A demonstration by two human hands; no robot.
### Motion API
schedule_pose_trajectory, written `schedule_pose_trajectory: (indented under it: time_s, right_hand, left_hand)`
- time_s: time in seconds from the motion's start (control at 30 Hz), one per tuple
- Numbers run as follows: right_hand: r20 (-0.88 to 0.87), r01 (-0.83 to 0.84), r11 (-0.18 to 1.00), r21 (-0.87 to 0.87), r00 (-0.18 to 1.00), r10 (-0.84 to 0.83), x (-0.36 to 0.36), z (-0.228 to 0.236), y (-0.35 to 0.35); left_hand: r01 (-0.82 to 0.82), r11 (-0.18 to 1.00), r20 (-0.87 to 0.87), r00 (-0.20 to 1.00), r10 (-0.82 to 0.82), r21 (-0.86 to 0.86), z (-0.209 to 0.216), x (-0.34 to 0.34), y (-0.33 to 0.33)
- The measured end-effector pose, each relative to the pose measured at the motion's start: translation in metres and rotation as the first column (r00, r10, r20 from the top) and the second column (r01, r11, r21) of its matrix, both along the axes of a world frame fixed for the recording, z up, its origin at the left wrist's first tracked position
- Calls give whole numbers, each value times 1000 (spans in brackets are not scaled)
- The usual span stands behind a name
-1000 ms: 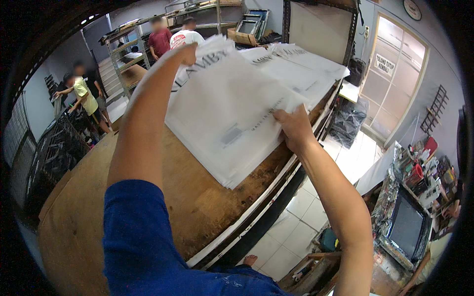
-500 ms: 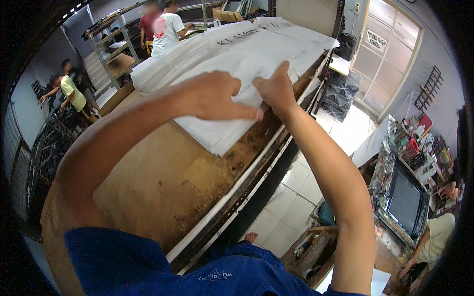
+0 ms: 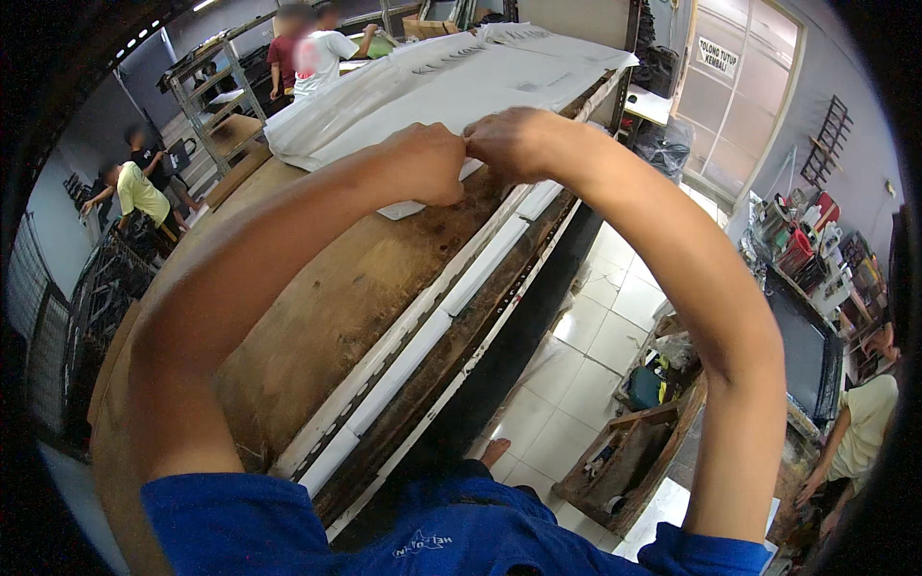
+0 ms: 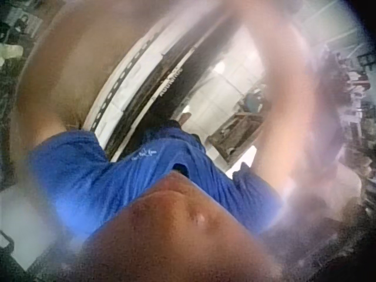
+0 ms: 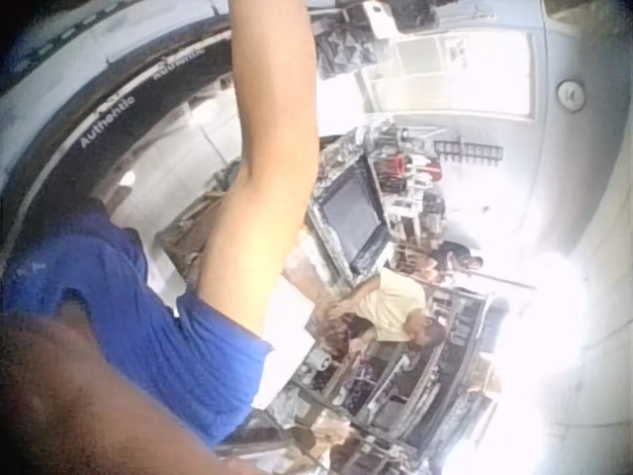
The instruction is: The person sits on the floor and folds a stack of white poly mailers by hand. They align the edges, fold the mailers in half, and stack them neatly. The person occasionally moves the stack to a nearby table and back.
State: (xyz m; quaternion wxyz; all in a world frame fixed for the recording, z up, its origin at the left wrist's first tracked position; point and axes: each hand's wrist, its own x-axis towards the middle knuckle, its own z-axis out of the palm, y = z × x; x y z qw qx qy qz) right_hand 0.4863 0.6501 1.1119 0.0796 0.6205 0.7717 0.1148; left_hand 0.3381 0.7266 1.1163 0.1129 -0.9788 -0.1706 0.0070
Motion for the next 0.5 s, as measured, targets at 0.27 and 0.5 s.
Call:
schedule_pose_trajectory:
  time_s: [0.27, 0.5]
  right_hand:
    - [184, -114, 986, 123, 979, 90, 6, -13, 9]
    - [114, -128, 942, 310, 989, 97, 20, -38, 15]
  left_hand:
    - [-87, 996, 160, 984, 80, 37, -10, -3, 10]
    - [-184, 982, 46, 982, 182, 42, -6, 7, 2]
